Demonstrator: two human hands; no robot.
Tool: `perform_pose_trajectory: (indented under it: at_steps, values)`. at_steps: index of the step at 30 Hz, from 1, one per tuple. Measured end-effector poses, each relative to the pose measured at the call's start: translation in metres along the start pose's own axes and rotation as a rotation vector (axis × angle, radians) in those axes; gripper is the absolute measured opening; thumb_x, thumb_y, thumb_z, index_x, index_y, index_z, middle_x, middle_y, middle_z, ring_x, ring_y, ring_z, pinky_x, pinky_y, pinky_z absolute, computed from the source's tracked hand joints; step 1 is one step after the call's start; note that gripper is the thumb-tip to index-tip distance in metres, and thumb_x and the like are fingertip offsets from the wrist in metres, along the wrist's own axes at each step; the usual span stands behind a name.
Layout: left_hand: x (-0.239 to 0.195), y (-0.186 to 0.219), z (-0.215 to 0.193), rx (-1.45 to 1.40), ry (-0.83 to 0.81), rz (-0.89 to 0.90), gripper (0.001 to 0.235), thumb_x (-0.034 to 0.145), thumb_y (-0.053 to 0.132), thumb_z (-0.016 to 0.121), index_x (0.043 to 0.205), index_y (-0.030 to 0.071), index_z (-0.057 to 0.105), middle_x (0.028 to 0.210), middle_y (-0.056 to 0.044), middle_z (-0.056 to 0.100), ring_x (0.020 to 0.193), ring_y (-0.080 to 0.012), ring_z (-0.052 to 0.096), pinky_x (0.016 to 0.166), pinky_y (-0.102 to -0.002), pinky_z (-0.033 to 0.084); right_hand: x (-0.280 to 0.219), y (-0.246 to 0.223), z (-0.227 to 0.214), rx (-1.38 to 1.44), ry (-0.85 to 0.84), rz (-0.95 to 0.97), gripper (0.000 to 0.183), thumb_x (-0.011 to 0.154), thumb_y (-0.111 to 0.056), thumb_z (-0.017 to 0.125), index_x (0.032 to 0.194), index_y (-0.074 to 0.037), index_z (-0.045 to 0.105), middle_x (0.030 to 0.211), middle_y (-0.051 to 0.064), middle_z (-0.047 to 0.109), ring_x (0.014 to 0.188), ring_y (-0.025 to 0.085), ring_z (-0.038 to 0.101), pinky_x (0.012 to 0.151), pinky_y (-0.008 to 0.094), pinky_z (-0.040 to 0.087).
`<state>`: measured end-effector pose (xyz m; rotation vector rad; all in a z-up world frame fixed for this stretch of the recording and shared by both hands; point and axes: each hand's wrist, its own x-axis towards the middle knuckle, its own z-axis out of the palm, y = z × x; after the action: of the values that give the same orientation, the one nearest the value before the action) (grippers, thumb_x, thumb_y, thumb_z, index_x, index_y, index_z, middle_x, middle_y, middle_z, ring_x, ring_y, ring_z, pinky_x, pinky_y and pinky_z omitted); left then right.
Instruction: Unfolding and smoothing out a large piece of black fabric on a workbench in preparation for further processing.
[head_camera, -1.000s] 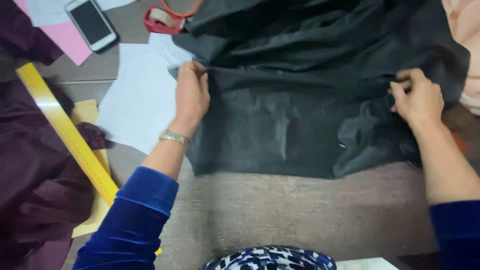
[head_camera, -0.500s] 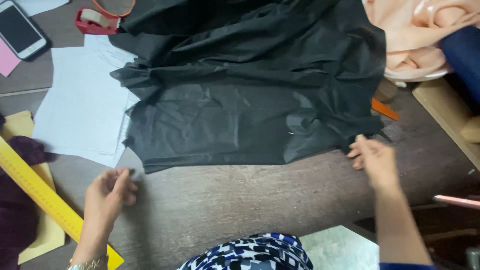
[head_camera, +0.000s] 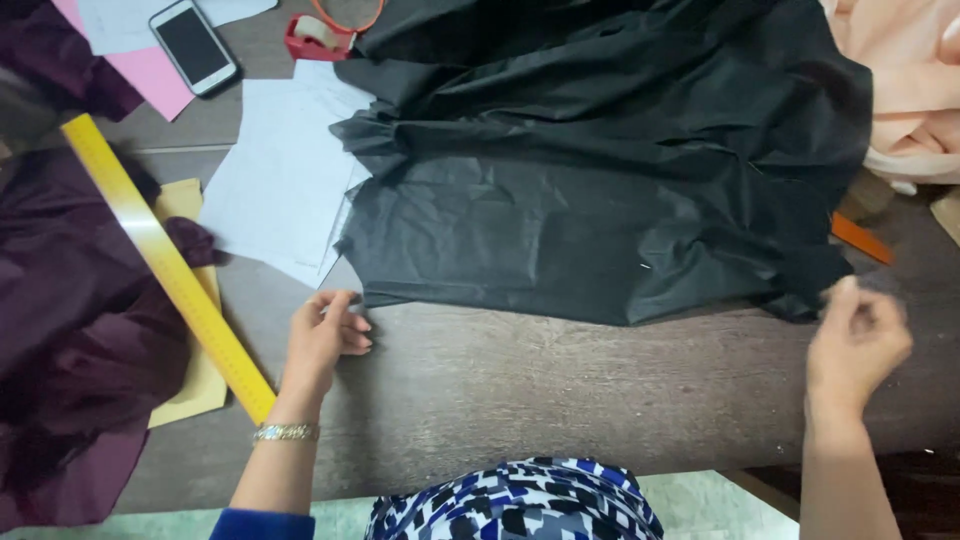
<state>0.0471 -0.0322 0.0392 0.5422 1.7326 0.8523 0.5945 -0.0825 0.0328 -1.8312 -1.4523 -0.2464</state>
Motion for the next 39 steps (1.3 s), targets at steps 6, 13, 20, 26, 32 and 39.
perform_pose_trajectory:
  at_steps: [6,13,20,26,32,39]
  values:
    - [-0.006,0.013,0.016,-0.005,0.009,-0.017,0.027,0.095,0.029,0.056,0.104,0.004,0.055,0.065,-0.012,0.061,0.045,-0.0180,0.055,0.047,-0.030,0.052,-0.004,-0.099,-0.003,0.229,-0.740,0.928,0.043,0.107,-0.037,0.051,0.094,-0.003,0.072,0.071,0.010,0.062,0.055,0.018,0.044,0.061,0.033,0.040]
    - [0.019,-0.004,0.016,0.062,-0.068,0.125,0.027,0.089,0.020,0.069,0.093,-0.005,0.064,0.054,-0.013,0.060,0.042,-0.0228,0.063,0.042,-0.037,0.057,-0.034,-0.050,0.041,0.572,-0.577,0.971,0.036,0.098,-0.036,0.066,0.097,0.000,0.069,0.060,0.010,0.056,0.035,0.011,0.043,0.034,0.023,0.037]
    - [-0.025,0.020,-0.012,0.198,-0.291,-0.021,0.025,0.088,0.014,0.068,0.077,0.011,0.046,0.053,-0.009,0.054,0.043,-0.0170,0.052,0.043,-0.030,0.053,0.001,-0.078,0.002,0.513,-0.587,0.955,0.029,0.100,-0.016,0.059,0.075,-0.003,0.060,0.055,0.002,0.046,0.043,0.010,0.034,0.045,0.025,0.027]
    - [-0.035,0.022,-0.016,0.477,-0.285,-0.089,0.036,0.090,0.035,0.067,0.073,0.008,0.049,0.058,-0.008,0.056,0.049,-0.0189,0.058,0.054,-0.028,0.052,-0.024,-0.066,0.001,0.363,-0.565,1.066,0.037,0.107,-0.031,0.056,0.088,-0.002,0.066,0.067,0.007,0.059,0.046,0.013,0.042,0.048,0.026,0.035]
    - [-0.011,0.010,-0.020,0.541,-0.205,0.121,0.036,0.087,0.035,0.070,0.067,0.012,0.051,0.043,-0.003,0.048,0.039,-0.0126,0.041,0.054,-0.026,0.037,-0.016,-0.087,0.023,0.368,-0.457,1.265,0.058,0.098,-0.053,0.056,0.103,0.005,0.062,0.082,0.015,0.067,0.045,0.014,0.042,0.049,0.028,0.039]
    - [0.004,0.013,-0.032,0.628,-0.252,0.207,0.037,0.090,0.031,0.069,0.064,0.012,0.051,0.054,0.001,0.045,0.050,-0.0112,0.038,0.050,-0.029,0.034,-0.017,-0.073,0.017,0.372,-0.319,1.087,0.009,0.081,-0.009,0.065,0.072,-0.010,0.063,0.061,0.002,0.056,0.042,0.010,0.043,0.042,0.022,0.034]
